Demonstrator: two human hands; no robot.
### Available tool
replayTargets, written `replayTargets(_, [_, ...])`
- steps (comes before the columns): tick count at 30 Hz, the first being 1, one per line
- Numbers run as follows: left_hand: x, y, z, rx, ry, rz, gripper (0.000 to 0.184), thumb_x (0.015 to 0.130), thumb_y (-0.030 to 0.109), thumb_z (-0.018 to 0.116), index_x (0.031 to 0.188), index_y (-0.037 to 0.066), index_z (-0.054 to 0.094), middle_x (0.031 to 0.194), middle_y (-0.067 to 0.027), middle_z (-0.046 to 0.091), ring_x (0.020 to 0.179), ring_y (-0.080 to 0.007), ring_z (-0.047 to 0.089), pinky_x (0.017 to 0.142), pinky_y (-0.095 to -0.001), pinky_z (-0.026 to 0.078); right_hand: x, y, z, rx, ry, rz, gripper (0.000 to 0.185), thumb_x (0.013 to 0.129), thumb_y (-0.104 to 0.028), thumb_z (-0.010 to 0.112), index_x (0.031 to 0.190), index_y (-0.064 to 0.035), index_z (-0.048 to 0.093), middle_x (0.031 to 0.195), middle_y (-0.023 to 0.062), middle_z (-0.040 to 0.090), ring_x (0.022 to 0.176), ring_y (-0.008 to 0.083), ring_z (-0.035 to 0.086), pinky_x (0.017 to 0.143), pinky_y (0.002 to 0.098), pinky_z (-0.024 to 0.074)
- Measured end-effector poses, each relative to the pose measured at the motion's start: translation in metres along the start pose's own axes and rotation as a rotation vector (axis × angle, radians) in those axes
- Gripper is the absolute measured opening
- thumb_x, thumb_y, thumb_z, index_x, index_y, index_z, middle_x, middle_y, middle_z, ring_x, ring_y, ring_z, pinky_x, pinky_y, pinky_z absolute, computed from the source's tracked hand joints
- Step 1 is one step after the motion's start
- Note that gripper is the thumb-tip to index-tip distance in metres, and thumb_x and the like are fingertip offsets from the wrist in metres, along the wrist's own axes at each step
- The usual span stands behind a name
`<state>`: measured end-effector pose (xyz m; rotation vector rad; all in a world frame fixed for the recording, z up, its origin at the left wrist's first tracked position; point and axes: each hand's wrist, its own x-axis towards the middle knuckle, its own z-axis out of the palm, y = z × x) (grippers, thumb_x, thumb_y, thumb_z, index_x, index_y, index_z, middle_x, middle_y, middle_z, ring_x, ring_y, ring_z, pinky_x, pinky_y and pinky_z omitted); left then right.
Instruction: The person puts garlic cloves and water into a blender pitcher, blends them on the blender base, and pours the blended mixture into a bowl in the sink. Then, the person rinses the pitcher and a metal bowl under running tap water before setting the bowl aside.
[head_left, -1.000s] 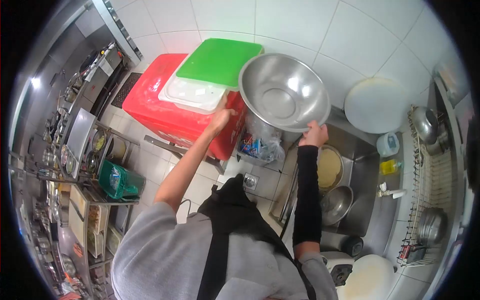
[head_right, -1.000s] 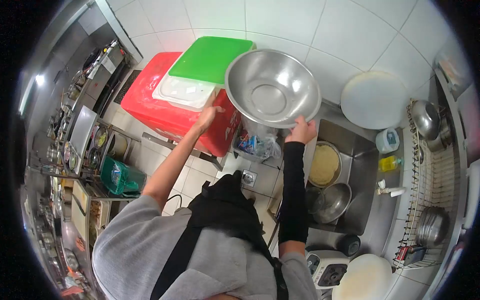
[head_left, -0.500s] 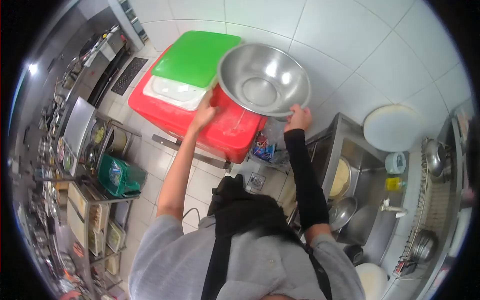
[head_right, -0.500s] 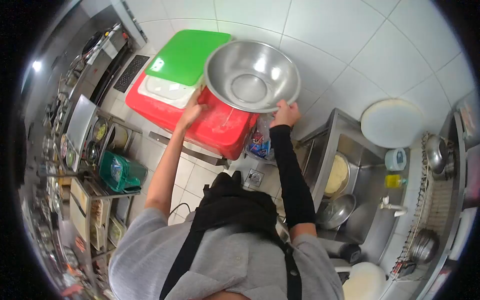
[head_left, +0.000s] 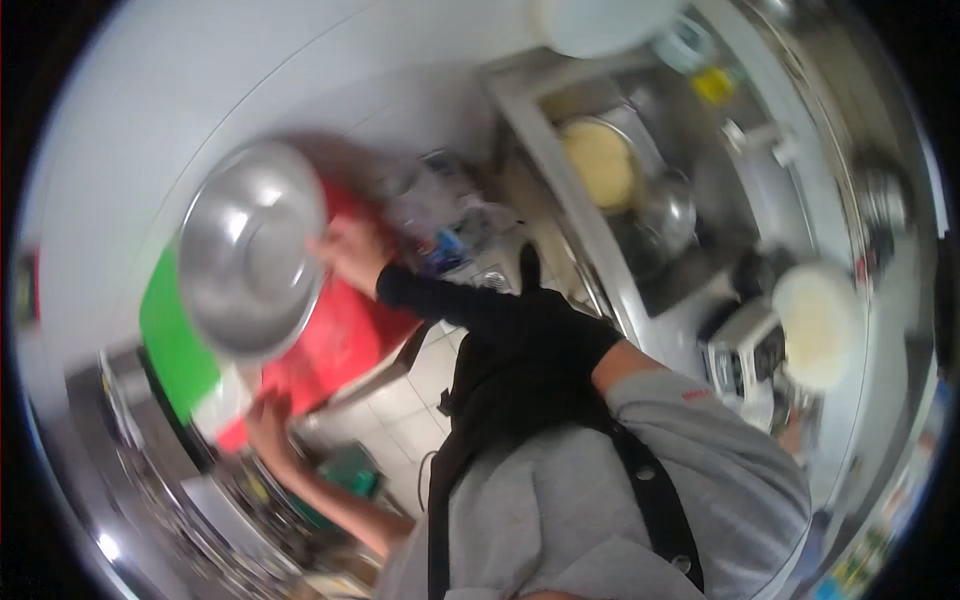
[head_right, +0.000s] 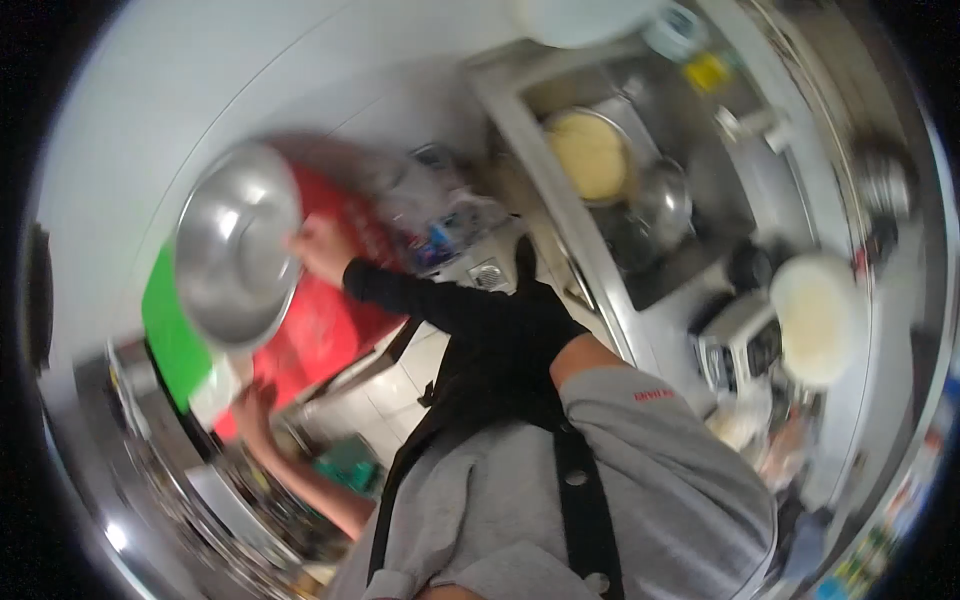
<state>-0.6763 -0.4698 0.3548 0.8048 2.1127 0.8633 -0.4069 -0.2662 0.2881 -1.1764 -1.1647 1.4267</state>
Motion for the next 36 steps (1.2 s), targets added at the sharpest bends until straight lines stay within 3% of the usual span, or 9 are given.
replayTargets(3, [-0.067, 0.143, 0.069, 0.094, 0.137, 0.265, 0.022, 0.09, 0.009, 0.046, 0.092, -0.004, 0.064, 0.073, -0.0068, 0.061, 0.066, -0.0125, 0.057, 0.062, -0.0256, 0.048, -0.014, 0.007, -0.084, 0.574, -0.201, 0.229, 0.031, 0.097, -0.034, 0.057, 0.09, -0.004, 0.055, 0.076, 0.0093, 0.062, 0.06, 0.0151, 0.061, 0.053, 0.0293, 0.053])
replayTargets(6, [-0.074, 0.227, 0.184, -0.368, -0.409, 0.588, 0.015, 0.085, 0.005, 0.046, 0.08, 0.0, 0.059, 0.068, -0.0059, 0.054, 0.06, -0.013, 0.049, 0.058, -0.0252, 0.04, -0.015, 0.043, -0.207, 0.652, 0.219, 0.102, 0.017, 0.096, -0.019, 0.056, 0.087, -0.0043, 0.057, 0.075, 0.0065, 0.061, 0.063, 0.0128, 0.061, 0.058, 0.027, 0.0524])
replayTargets(10, [-0.045, 0.273, 0.408, -0.072, -0.795, 0.312, 0.014, 0.087, 0.001, 0.051, 0.091, -0.002, 0.065, 0.083, -0.0052, 0.065, 0.076, -0.0121, 0.058, 0.071, -0.0226, 0.042, -0.017, 0.097, -0.397, 0.585, 0.906, 0.017, 0.01, 0.091, -0.011, 0.055, 0.084, -0.004, 0.056, 0.068, 0.0063, 0.057, 0.056, 0.0137, 0.055, 0.053, 0.028, 0.0475])
replayTargets(14, [0.018, 0.233, 0.66, 0.011, -1.026, 0.593, 0.029, 0.084, 0.006, 0.057, 0.11, 0.0, 0.067, 0.098, -0.01, 0.07, 0.091, -0.0171, 0.064, 0.082, -0.0278, 0.049, -0.01, 0.216, -0.509, 0.55, 1.132, 0.43, 0.014, 0.088, -0.011, 0.055, 0.097, -0.001, 0.059, 0.087, 0.0174, 0.063, 0.072, 0.0246, 0.063, 0.066, 0.0358, 0.0525])
replayTargets(19, [0.123, 0.132, 0.882, 0.879, -0.929, 0.605, 0.037, 0.083, 0.019, 0.054, 0.109, -0.004, 0.065, 0.097, -0.0199, 0.07, 0.094, -0.0302, 0.067, 0.086, -0.0391, 0.052, 0.052, 0.293, -0.608, -0.662, 0.588, 0.621, 0.05, 0.087, -0.025, 0.058, 0.126, 0.0054, 0.054, 0.13, 0.0292, 0.054, 0.124, 0.0412, 0.049, 0.104, 0.0494, 0.0389])
replayTargets(23, [0.137, 0.1, 0.928, 1.041, -0.879, 0.163, 0.039, 0.088, 0.023, 0.054, 0.111, -0.006, 0.064, 0.106, -0.0214, 0.068, 0.097, -0.0336, 0.067, 0.085, -0.0437, 0.053, 0.105, 0.323, -0.702, -1.101, 0.363, 0.807, 0.05, 0.092, -0.03, 0.057, 0.128, 0.0042, 0.055, 0.129, 0.028, 0.055, 0.12, 0.0411, 0.053, 0.098, 0.052, 0.0449])
replayTargets(28, [0.14, 0.058, 0.936, 0.865, -0.815, -0.096, 0.044, 0.092, 0.025, 0.055, 0.123, -0.006, 0.057, 0.119, -0.022, 0.061, 0.103, -0.0345, 0.064, 0.085, -0.0458, 0.052, 0.136, 0.35, -0.78, -1.161, -0.267, 0.929, 0.03, 0.094, -0.023, 0.052, 0.095, 0.0024, 0.069, 0.108, 0.0237, 0.065, 0.093, 0.0349, 0.065, 0.078, 0.0443, 0.0555])
replayTargets(34, [0.143, 0.058, 0.929, 1.013, -0.794, -0.056, 0.056, 0.091, 0.023, 0.057, 0.135, -0.008, 0.042, 0.131, -0.0278, 0.052, 0.112, -0.0402, 0.058, 0.094, -0.0466, 0.049, 0.138, 0.399, -0.804, -0.996, -0.161, 1.093, 0.043, 0.095, -0.034, 0.055, 0.124, -0.0033, 0.061, 0.127, 0.0192, 0.061, 0.108, 0.0365, 0.062, 0.092, 0.0517, 0.0519])
replayTargets(36, [0.135, 0.073, 0.919, 1.104, -0.825, -0.006, 0.06, 0.091, 0.023, 0.058, 0.138, -0.007, 0.038, 0.133, -0.029, 0.05, 0.113, -0.0415, 0.057, 0.096, -0.0466, 0.048, 0.128, 0.392, -0.804, -1.312, -0.409, 0.793, 0.038, 0.094, -0.033, 0.057, 0.115, -0.0025, 0.067, 0.125, 0.0179, 0.06, 0.112, 0.0352, 0.06, 0.088, 0.0501, 0.0537])
